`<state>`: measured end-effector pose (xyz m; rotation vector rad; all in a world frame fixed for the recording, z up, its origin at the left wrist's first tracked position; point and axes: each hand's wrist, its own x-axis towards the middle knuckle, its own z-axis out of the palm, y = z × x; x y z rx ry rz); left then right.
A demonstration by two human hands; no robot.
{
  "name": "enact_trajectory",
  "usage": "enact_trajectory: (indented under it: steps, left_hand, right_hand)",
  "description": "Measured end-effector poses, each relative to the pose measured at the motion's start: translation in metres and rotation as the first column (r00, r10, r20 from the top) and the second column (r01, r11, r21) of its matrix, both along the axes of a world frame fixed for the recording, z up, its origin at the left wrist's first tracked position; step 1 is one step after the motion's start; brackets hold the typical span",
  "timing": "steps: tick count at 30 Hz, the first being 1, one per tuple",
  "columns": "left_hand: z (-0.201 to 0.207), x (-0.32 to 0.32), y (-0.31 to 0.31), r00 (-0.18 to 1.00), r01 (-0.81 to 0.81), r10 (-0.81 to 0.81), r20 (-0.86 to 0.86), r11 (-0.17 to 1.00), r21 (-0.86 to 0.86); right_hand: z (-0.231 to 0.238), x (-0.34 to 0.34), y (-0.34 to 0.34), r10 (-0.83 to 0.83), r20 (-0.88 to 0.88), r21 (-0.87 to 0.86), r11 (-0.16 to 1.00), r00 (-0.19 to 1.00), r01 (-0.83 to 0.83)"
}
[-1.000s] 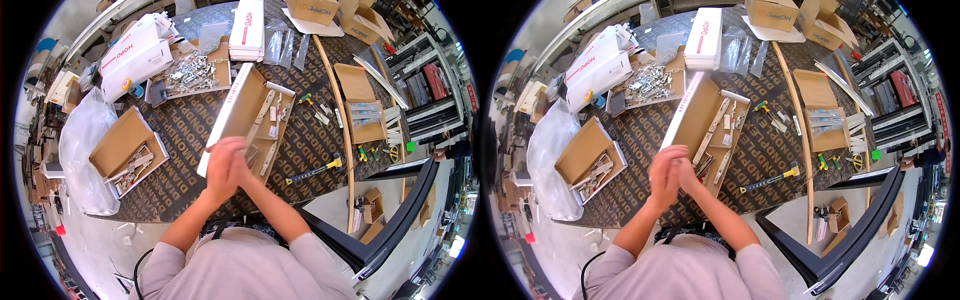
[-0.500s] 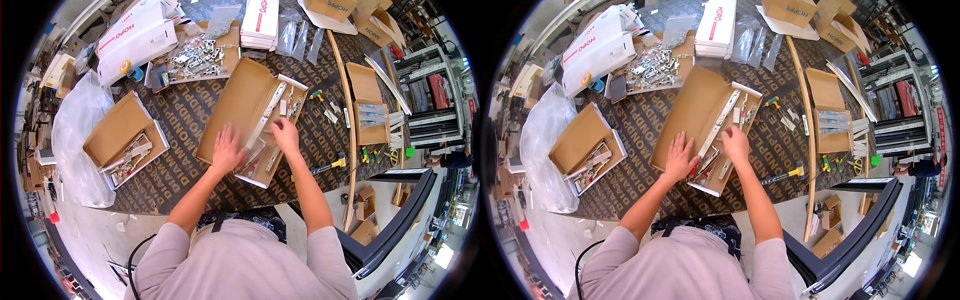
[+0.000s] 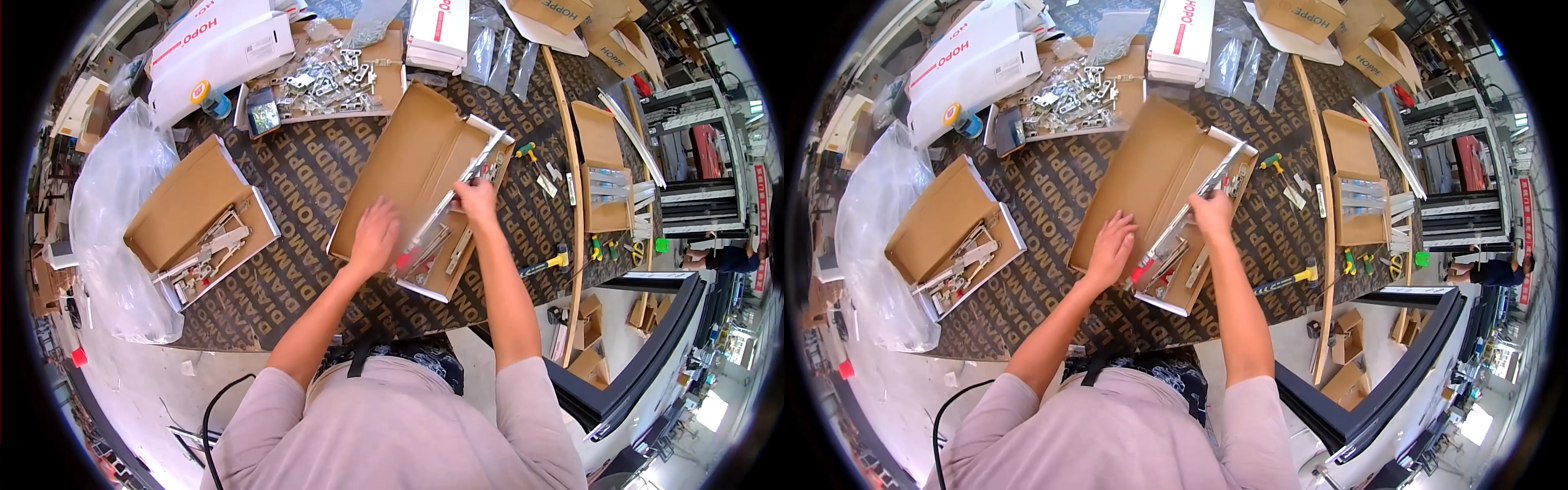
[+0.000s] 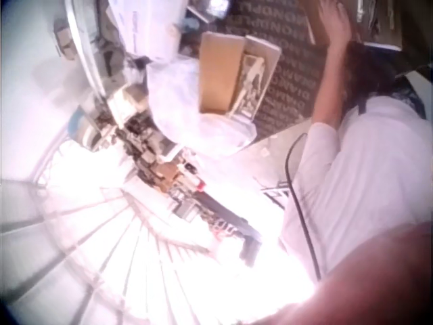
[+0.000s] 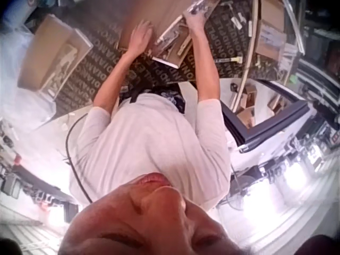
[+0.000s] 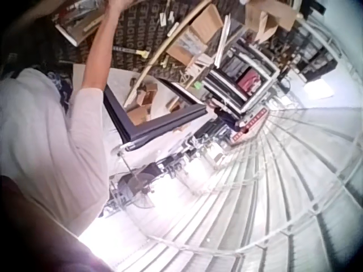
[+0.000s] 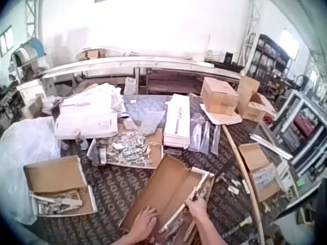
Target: Install and secure metal hinges and hardware onto an aluminum window frame using a screwdriver.
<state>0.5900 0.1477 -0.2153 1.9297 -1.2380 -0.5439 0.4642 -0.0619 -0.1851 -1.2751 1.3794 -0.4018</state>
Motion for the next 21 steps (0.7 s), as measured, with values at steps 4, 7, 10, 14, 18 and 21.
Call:
enact_trajectory:
  steps: [4, 7, 10, 14, 18, 21]
  left_hand:
    - [0.031, 0.008, -0.001, 0.955, -0.112, 0.083, -0.284, 0.990, -0.089]
    - [0.051, 0.004, -0.004, 0.863, -0.162, 0.129, -0.488, 0.987, -0.025]
    - [0.075, -0.022, -0.005, 0.650, -0.148, 0.170, -0.741, 0.984, 0.096]
    - [0.156, -0.096, -0.011, 0.046, 0.319, -0.214, -0.976, 0.929, -0.189]
    - [0.214, -0.162, -0.009, -0.414, 0.383, -0.281, -0.866, 0.809, -0.446]
    - [0.233, -0.207, 0.004, -0.397, 0.477, -0.201, -0.895, 0.788, -0.388]
  right_hand:
    - [0.084, -0.037, 0.033, -0.184, 0.386, -0.096, 0.967, 0.904, 0.238]
    - [0.158, -0.064, 0.077, -0.256, 0.443, -0.309, 0.856, 0.859, 0.414]
    - [0.195, -0.094, 0.128, -0.234, 0.561, -0.467, 0.702, 0.794, 0.537]
    - [0.211, -0.137, 0.194, -0.215, 0.675, -0.495, 0.578, 0.706, 0.649]
    - [0.207, -0.188, 0.254, -0.281, 0.716, -0.440, 0.528, 0.639, 0.726]
    - [0.206, -0.232, 0.293, -0.324, 0.730, -0.435, 0.460, 0.602, 0.774]
